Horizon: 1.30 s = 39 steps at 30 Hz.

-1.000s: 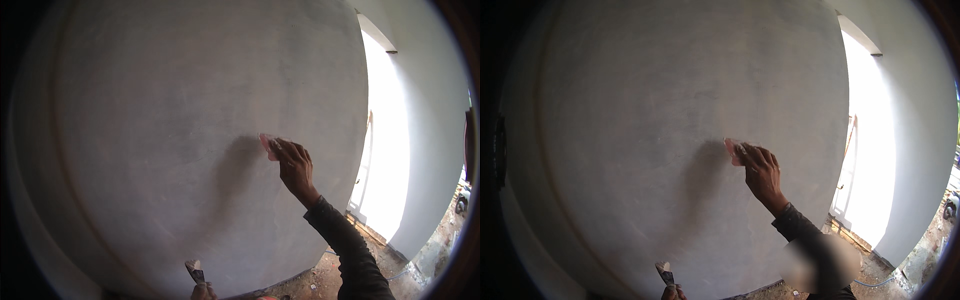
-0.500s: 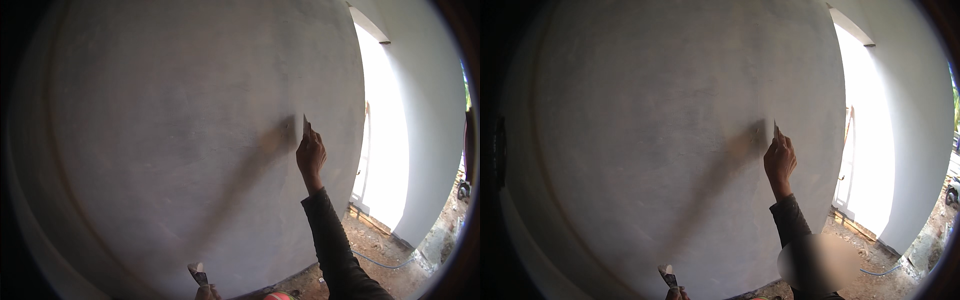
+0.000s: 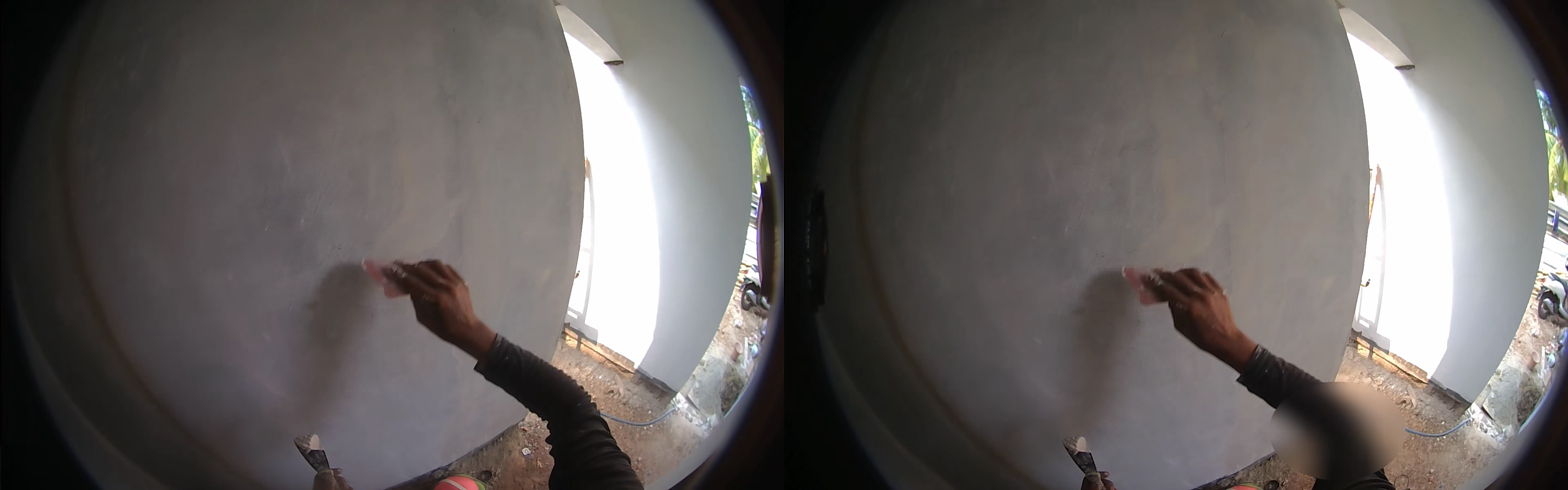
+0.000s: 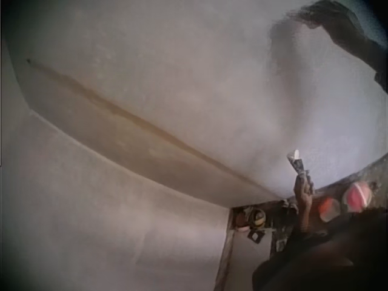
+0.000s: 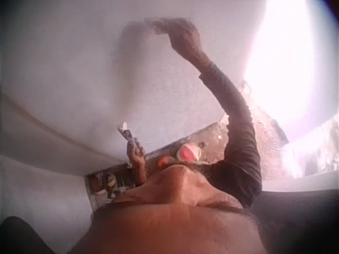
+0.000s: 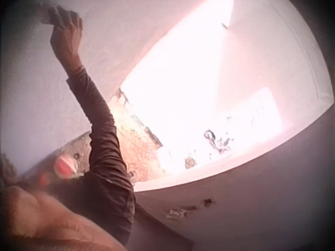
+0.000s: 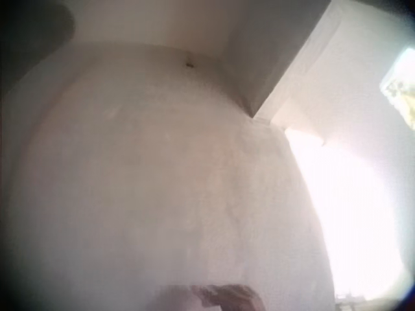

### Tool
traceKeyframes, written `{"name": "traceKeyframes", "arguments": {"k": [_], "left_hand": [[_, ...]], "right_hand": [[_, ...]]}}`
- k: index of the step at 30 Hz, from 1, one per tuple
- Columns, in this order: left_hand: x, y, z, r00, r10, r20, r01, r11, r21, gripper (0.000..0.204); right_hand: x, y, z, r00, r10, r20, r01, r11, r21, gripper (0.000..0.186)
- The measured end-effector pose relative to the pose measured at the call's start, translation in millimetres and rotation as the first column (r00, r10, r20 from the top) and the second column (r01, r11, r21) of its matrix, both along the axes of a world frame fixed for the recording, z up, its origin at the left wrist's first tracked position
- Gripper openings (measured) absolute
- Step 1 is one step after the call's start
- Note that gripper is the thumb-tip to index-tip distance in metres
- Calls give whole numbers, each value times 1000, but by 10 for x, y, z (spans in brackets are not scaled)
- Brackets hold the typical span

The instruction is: The person sands a wall with a sanding block, uses a putty knife to scrape a vertical seam, and scoops plaster out of a bucket.

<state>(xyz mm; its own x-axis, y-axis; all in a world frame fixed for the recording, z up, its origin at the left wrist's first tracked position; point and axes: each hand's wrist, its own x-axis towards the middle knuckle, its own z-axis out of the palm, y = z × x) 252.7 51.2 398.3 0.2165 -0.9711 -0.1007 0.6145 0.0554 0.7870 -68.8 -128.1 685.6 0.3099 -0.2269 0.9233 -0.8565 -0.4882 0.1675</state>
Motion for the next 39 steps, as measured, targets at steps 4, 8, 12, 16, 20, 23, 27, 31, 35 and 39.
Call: {"name": "traceKeyframes", "arguments": {"k": [4,8,12,16,20,23,27,31,35,39], "left_hand": [[27,-31,-80,998,-54,24,54,999,-8,32],[-191,-93,-65,996,-80,-35,81,996,26,33],[-245,-100,-170,998,-37,-45,37,999,-3,30],[-456,-95,-28,992,-125,-33,121,989,-90,29],[-554,-189,-1,986,-169,3,168,980,-109,30],[-557,-178,-35,989,-151,6,150,979,-139,31],[-629,-41,-102,997,-66,-25,65,996,-53,33],[-654,-174,-231,994,-87,-60,84,995,-48,34],[-687,-278,-139,988,-132,-85,129,991,-45,34],[-455,-207,-217,984,-176,7,175,972,-156,34]], "right_hand": [[-656,-213,1666,993,-92,80,114,932,-343,37],[-965,-205,2414,965,-263,9,248,898,-362,33],[-642,-305,1436,993,-98,-68,78,964,-253,36],[-577,60,-774,988,-69,-135,92,981,170,58],[-700,267,-2131,995,16,-94,21,926,378,60],[-735,247,-1760,1000,20,-22,-12,951,310,55],[-727,-36,-137,987,-105,119,117,988,-98,49],[-544,-454,-531,989,-114,95,120,991,-58,51],[-520,-329,-2165,993,-117,-23,119,973,198,51],[-485,104,-2092,997,-30,64,3,924,382,48]]}}
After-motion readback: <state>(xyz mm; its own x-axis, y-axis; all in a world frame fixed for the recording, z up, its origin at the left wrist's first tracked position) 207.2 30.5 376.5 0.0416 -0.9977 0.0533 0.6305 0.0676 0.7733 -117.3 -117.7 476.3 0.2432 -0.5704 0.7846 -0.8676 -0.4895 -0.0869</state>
